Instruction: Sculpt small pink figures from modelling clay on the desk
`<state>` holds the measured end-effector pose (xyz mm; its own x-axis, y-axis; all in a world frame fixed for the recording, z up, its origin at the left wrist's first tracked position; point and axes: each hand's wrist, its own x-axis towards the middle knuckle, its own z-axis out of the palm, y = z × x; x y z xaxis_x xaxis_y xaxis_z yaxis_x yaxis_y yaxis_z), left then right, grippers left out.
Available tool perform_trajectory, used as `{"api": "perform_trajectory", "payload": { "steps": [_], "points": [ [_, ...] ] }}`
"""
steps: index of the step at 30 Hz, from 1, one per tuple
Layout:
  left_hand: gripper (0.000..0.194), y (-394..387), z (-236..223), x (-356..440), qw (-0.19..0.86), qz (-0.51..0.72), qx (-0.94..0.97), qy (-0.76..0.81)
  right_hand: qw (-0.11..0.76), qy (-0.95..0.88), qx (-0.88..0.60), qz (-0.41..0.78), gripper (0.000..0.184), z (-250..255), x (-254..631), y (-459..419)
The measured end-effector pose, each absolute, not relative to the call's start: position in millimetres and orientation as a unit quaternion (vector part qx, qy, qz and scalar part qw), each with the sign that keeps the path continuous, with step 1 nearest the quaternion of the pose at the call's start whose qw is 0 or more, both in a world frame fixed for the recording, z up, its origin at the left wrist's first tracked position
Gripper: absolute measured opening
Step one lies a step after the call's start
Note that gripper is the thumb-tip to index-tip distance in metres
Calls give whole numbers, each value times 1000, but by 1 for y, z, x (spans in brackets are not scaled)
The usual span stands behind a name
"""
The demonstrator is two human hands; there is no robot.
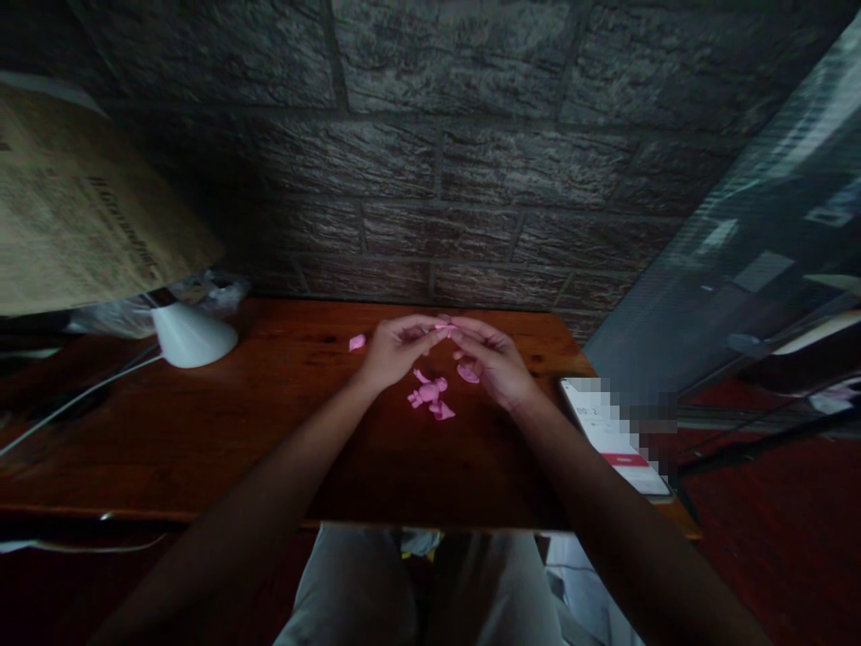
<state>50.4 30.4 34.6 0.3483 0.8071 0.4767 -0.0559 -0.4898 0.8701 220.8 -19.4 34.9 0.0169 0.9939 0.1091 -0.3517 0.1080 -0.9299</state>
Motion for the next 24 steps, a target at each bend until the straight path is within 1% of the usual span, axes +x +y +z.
{"api": "perform_trajectory", "payload": {
  "steps": [5, 8, 11, 13, 15, 18, 21, 23, 24],
  "points": [
    [22, 31, 32, 52, 438, 497, 700, 266, 609, -414, -374, 564, 31, 36, 219, -20],
    [29, 35, 35, 46, 412, 470, 734, 265, 611, -409, -374, 566, 32, 36, 220, -20],
    [39, 39, 46, 31, 331, 407, 801, 289, 625, -394, -371, 562, 30, 37, 224, -19],
    [46, 40, 52, 18, 295, 319, 844, 313, 629, -384, -371, 565, 28, 36, 228, -17],
    [62, 39, 55, 7, 269, 238, 877, 320, 627, -373, -374, 572, 26, 35, 232, -15],
    [75, 33, 57, -2, 288, 168, 882, 331, 622, -362, -379, 582, 24, 32, 236, -12],
    [87, 25, 58, 1, 315, 124, 878, 339, 616, -362, -380, 588, 24, 30, 235, -10],
    [89, 20, 58, 6, 313, 112, 883, 333, 614, -358, -378, 593, 23, 29, 233, -10],
    [87, 18, 58, 9, 308, 108, 887, 327, 614, -354, -377, 596, 23, 29, 233, -10]
  ]
}}
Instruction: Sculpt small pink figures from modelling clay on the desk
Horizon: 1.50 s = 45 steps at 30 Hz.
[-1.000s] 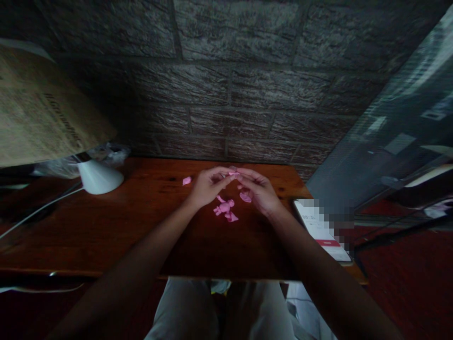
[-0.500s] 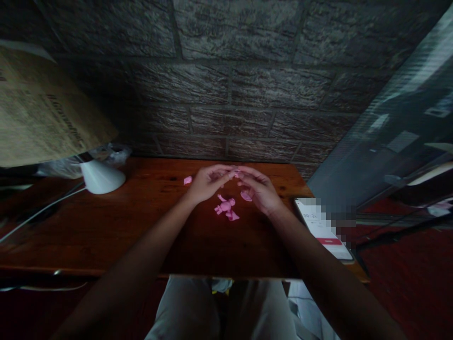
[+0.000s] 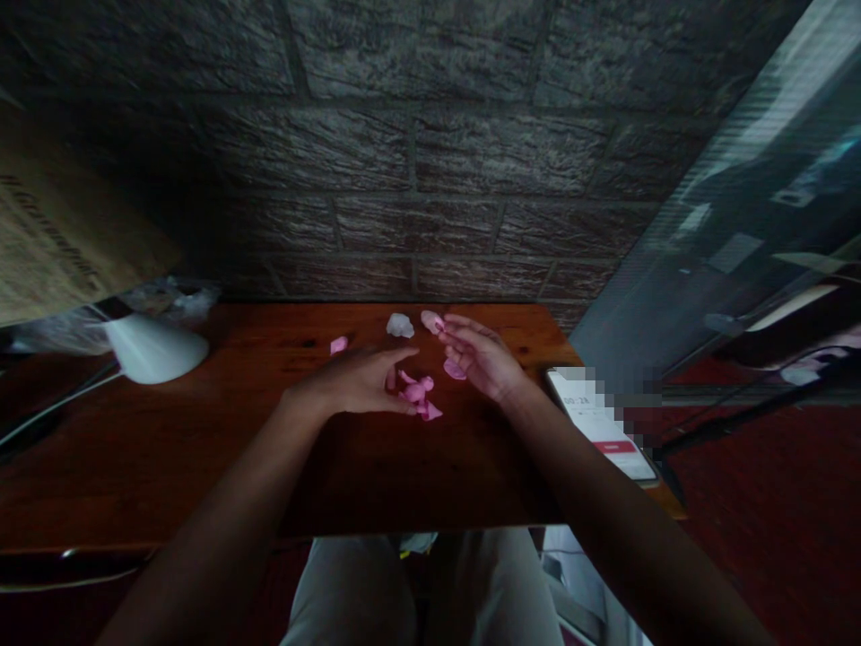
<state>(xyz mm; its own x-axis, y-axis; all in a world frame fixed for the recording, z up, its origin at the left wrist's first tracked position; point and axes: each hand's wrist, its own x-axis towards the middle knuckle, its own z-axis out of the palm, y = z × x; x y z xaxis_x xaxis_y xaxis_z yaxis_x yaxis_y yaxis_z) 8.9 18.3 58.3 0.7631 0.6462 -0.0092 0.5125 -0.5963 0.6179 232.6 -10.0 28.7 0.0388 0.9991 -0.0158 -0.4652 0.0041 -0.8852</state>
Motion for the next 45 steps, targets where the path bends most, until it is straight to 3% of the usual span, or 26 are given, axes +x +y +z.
{"api": "perform_trajectory", "payload": {
  "steps": [4, 10, 17, 26, 28, 31, 38, 45],
  "points": [
    [71, 17, 54, 15, 315, 99, 895, 300, 608, -344, -374, 609, 22, 29, 232, -10],
    [62, 22, 46, 13, 374, 130, 880, 261, 598, -349, -373, 617, 23, 30, 235, -10],
    [33, 22, 53, 13, 401, 126, 877, 232, 616, -324, -373, 613, 16, 27, 234, -7],
    [40, 37, 54, 16, 585, 290, 708, 269, 686, -351, -316, 553, 23, 49, 252, -13],
    [45, 39, 49, 22, 631, 349, 630, 288, 680, -373, -322, 542, 23, 53, 250, -17],
    [36, 43, 38, 32, 684, 388, 542, 296, 646, -413, -337, 546, 22, 51, 240, -21],
    [23, 47, 24, 39, 727, 399, 455, 324, 604, -449, -392, 530, 22, 35, 225, -19],
    [32, 45, 20, 42, 722, 393, 482, 302, 586, -488, -433, 481, 21, 32, 227, -18]
  ]
}}
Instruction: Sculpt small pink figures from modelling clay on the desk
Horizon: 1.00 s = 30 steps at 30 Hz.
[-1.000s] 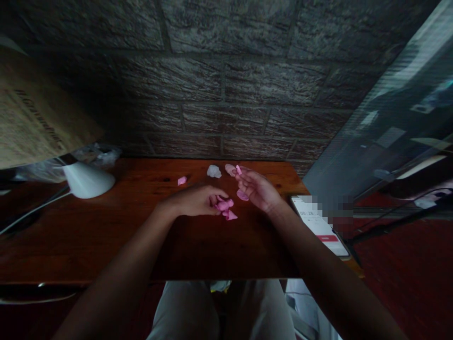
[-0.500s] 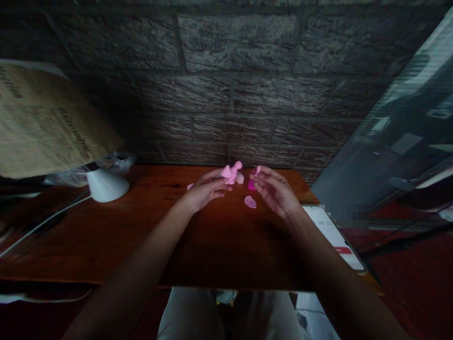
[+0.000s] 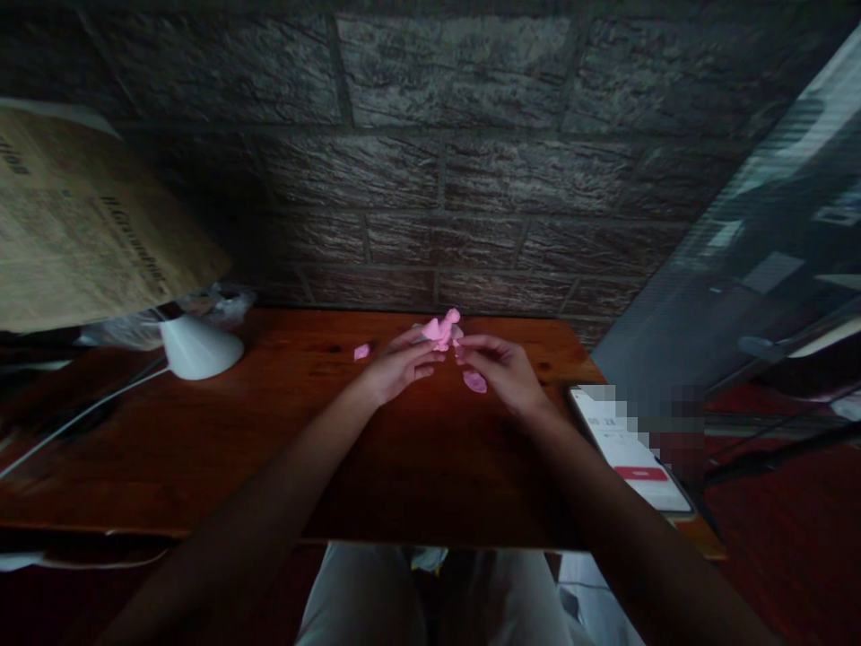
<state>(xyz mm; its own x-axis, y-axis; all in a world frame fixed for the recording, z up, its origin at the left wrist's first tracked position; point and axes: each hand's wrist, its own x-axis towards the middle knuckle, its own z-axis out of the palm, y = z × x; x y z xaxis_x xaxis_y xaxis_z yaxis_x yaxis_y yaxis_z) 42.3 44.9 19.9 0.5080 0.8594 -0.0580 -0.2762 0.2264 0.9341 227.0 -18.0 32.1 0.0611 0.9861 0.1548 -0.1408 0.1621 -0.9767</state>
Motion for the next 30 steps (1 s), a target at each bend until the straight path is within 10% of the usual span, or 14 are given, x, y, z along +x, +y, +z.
{"api": "perform_trajectory", "payload": {
  "steps": [30],
  "points": [
    [38, 37, 20, 47, 751, 392, 462, 263, 569, -533, -487, 394, 35, 29, 230, -15]
  ]
}}
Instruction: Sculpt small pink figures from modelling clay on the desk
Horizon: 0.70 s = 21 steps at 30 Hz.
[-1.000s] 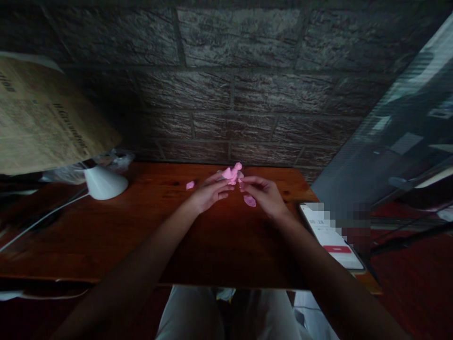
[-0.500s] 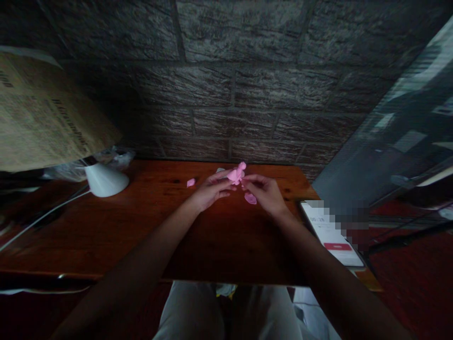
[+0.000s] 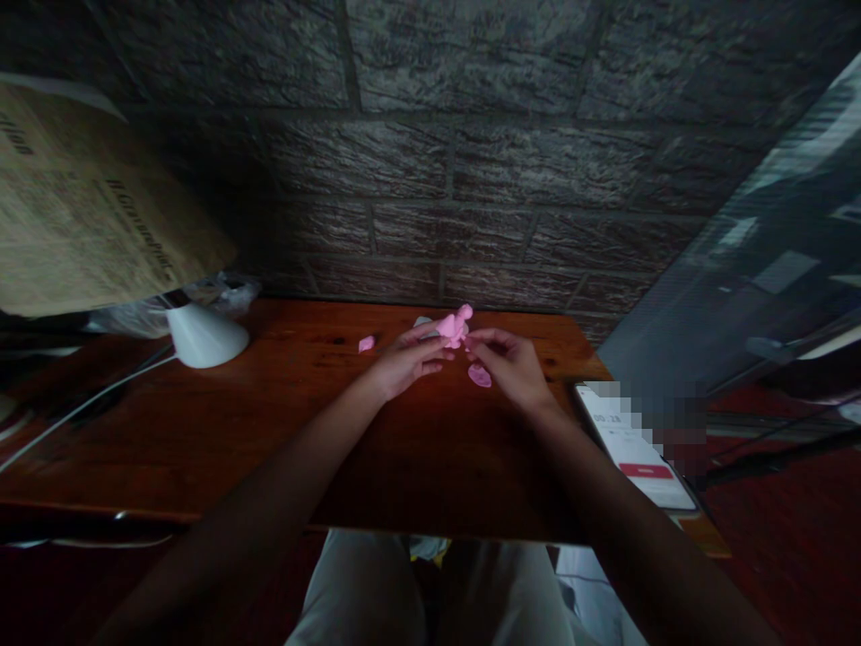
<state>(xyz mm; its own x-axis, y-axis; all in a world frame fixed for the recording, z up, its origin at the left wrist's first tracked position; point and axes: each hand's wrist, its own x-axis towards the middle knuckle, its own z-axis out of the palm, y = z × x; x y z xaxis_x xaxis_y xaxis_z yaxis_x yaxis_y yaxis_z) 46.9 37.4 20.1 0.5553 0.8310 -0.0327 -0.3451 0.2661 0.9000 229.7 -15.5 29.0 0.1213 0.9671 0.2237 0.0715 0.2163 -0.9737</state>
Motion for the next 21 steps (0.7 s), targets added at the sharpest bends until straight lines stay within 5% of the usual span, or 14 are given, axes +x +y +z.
{"api": "perform_trajectory", "payload": {
  "steps": [21],
  "points": [
    [39, 33, 20, 52, 738, 392, 476, 275, 568, -537, -503, 370, 32, 26, 230, -17]
  ]
}}
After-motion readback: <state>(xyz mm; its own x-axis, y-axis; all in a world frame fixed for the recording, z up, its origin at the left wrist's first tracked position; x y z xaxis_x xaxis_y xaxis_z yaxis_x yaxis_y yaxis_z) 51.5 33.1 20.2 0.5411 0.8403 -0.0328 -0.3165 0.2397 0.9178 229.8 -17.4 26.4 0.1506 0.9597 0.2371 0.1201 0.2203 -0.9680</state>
